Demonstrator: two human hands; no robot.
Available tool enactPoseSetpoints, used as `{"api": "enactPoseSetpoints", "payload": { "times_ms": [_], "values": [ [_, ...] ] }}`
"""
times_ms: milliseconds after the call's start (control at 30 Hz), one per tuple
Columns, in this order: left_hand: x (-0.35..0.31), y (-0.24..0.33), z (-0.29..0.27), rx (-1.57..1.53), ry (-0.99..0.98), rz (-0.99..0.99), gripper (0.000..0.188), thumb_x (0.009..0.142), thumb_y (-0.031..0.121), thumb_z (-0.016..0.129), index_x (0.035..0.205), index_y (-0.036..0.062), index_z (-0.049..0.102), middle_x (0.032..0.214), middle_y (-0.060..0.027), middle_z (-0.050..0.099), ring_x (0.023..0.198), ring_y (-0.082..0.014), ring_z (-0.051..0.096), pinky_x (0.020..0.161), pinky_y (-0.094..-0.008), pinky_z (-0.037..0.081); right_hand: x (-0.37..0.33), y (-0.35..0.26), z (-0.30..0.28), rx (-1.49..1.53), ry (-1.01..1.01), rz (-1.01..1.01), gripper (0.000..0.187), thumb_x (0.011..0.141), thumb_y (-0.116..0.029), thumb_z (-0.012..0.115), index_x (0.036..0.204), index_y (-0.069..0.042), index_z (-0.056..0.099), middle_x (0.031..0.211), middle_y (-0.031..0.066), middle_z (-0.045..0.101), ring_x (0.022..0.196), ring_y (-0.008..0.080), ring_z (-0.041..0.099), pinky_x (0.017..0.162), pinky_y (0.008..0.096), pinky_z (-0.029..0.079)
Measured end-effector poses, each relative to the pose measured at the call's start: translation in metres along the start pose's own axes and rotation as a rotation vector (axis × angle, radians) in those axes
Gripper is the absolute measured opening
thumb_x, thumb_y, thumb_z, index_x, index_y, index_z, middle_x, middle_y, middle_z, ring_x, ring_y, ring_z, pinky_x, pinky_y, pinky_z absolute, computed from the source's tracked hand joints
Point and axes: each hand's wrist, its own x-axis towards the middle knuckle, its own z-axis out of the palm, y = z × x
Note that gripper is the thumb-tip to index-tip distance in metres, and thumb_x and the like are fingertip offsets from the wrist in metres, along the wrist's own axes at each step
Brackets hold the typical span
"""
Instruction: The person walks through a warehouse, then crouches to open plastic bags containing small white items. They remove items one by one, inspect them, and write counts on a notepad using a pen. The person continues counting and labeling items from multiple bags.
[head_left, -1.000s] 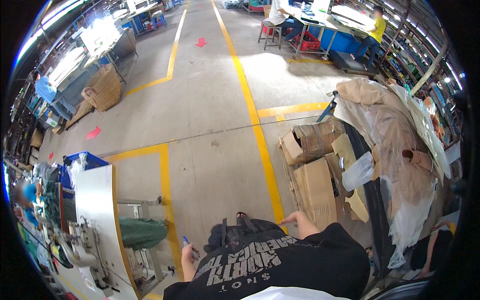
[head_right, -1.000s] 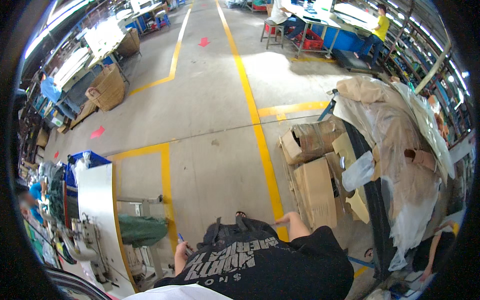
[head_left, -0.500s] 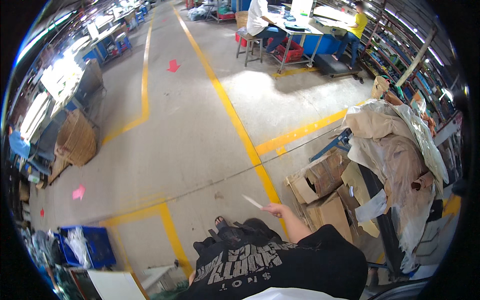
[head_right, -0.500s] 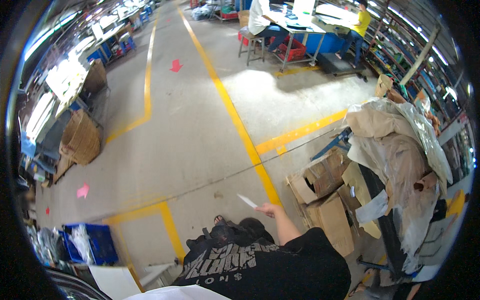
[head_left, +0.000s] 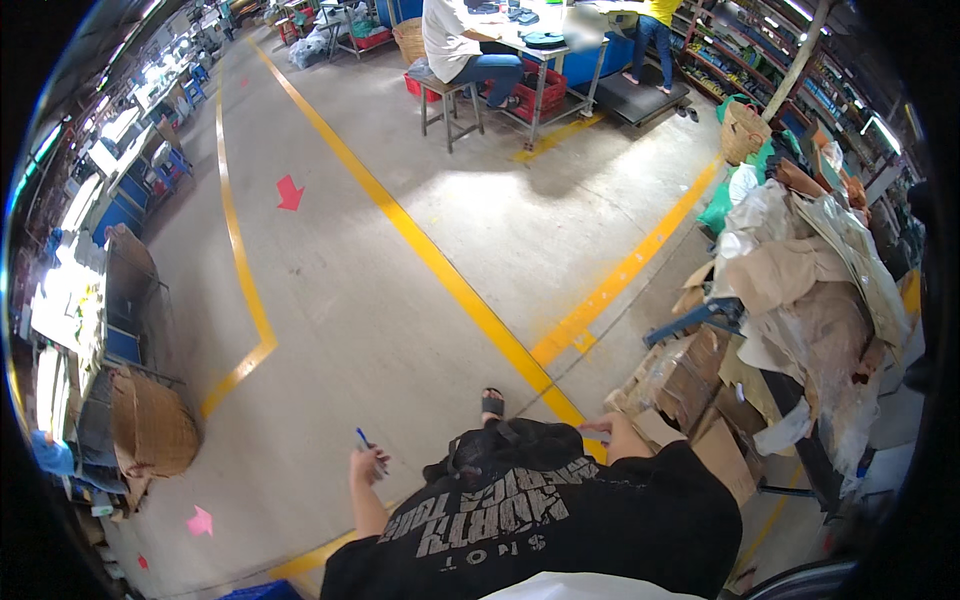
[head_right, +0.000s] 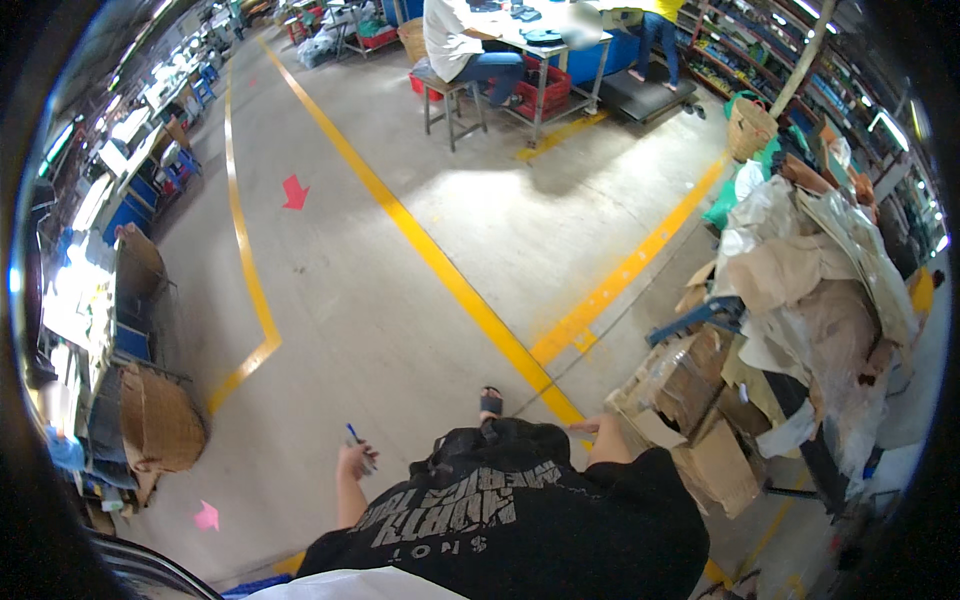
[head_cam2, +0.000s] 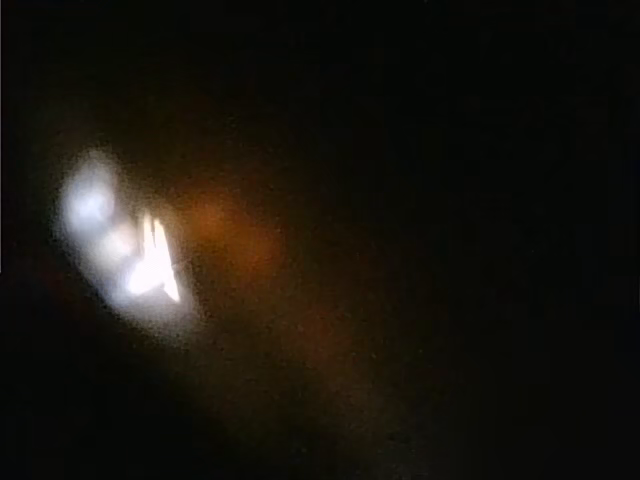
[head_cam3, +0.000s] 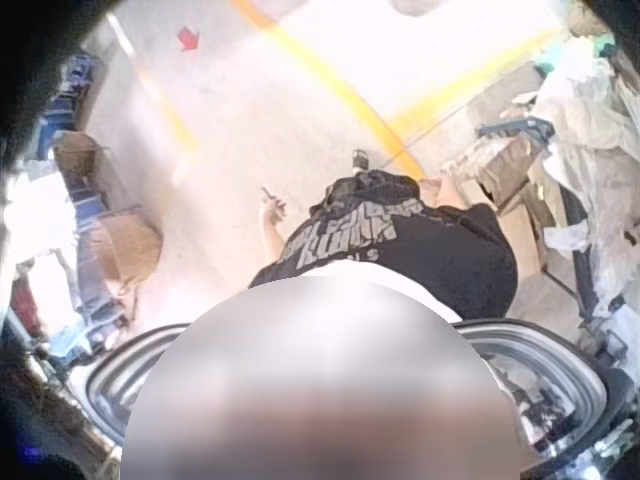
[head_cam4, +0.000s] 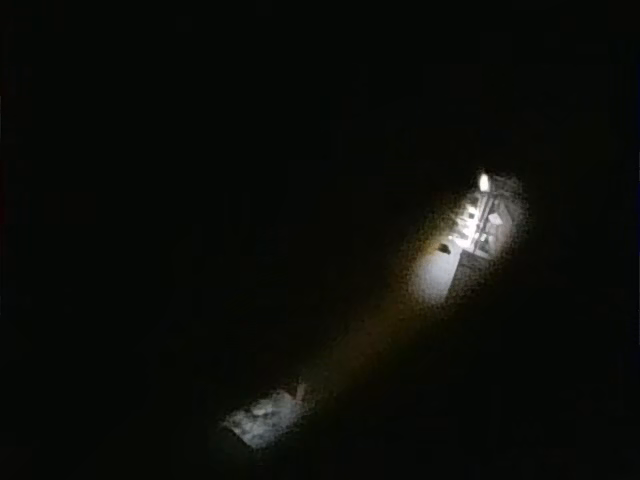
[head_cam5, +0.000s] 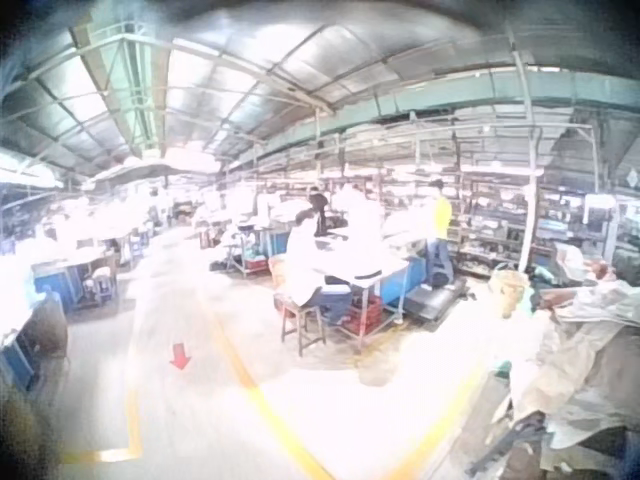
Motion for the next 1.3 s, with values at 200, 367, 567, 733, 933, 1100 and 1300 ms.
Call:
{"api": "enactPoseSetpoints", "payload": {
  "times_ms": [200,367,567,733,933,1100,1300],
  "values": [
    [0.053,0.043,0.038,0.014,0.062,-0.187,0.024,0.093,0.005,0.052,0.115,-0.0018,0.053,0.087,-0.0129,0.063,0.070,-0.0292,0.068,0.052,-0.0419,0.052,-0.021,-0.266,-0.143,-0.276,0.166,-0.278,0.088,0.080,-0.073,0.066,0.139,-0.010,0.050,0.110,0.0137,0.061,0.092,0.0222,0.059,0.075,0.0368,0.048],
    [0.106,0.101,0.019,0.233,0.029,-0.206,0.022,0.093,0.005,0.051,0.114,-0.0019,0.054,0.090,-0.0144,0.064,0.069,-0.0296,0.068,0.053,-0.0416,0.053,-0.061,-0.506,-0.202,-0.069,0.319,-0.597,0.087,0.081,-0.072,0.065,0.141,-0.011,0.049,0.112,0.0139,0.061,0.095,0.0209,0.057,0.075,0.0361,0.047],
    [0.239,0.267,0.011,0.333,-0.049,-0.213,0.021,0.092,0.005,0.050,0.112,-0.0021,0.055,0.094,-0.0162,0.064,0.068,-0.0301,0.069,0.055,-0.0411,0.054,-0.045,-0.674,-0.262,0.018,0.161,-0.284,0.079,0.085,-0.071,0.060,0.134,-0.010,0.056,0.107,0.0125,0.063,0.089,0.0195,0.059,0.068,0.0386,0.049],
    [0.426,0.506,0.004,0.293,-0.038,-0.164,0.020,0.092,0.005,0.049,0.110,-0.0022,0.055,0.097,-0.0177,0.065,0.067,-0.0306,0.069,0.056,-0.0408,0.055,-0.051,-0.791,-0.270,-0.002,0.061,-0.185,0.081,0.083,-0.077,0.056,0.130,-0.011,0.058,0.106,0.0131,0.064,0.091,0.0219,0.062,0.073,0.0425,0.052],
    [0.591,0.799,0.054,0.202,-0.097,-0.009,0.014,0.095,0.004,0.051,0.108,0.0026,0.048,0.100,-0.0177,0.064,0.074,-0.0332,0.072,0.057,-0.0437,0.058,-0.001,-0.894,-0.354,0.275,0.054,0.015,0.093,0.077,-0.082,0.058,0.135,-0.009,0.058,0.118,0.0164,0.063,0.093,0.0265,0.060,0.083,0.0448,0.047],
    [0.655,0.886,0.044,0.088,-0.087,-0.166,0.027,0.096,0.003,0.049,0.123,-0.0031,0.047,0.104,-0.0226,0.067,0.078,-0.0346,0.071,0.059,-0.0452,0.057,0.002,-1.056,-0.434,0.201,-0.021,0.126,0.096,0.074,-0.082,0.061,0.136,-0.009,0.057,0.109,0.0189,0.060,0.076,0.0245,0.057,0.067,0.0413,0.049],
    [0.664,0.920,0.065,0.643,-0.149,0.367,0.022,0.091,0.012,0.063,0.110,0.0017,0.065,0.082,-0.0115,0.072,0.072,-0.0276,0.071,0.058,-0.0392,0.054,-0.011,-1.328,-0.596,-0.317,0.178,-0.164,0.089,0.079,-0.081,0.056,0.111,0.002,0.064,0.088,0.0181,0.062,0.079,0.0253,0.061,0.066,0.0431,0.053]
  ]
}}
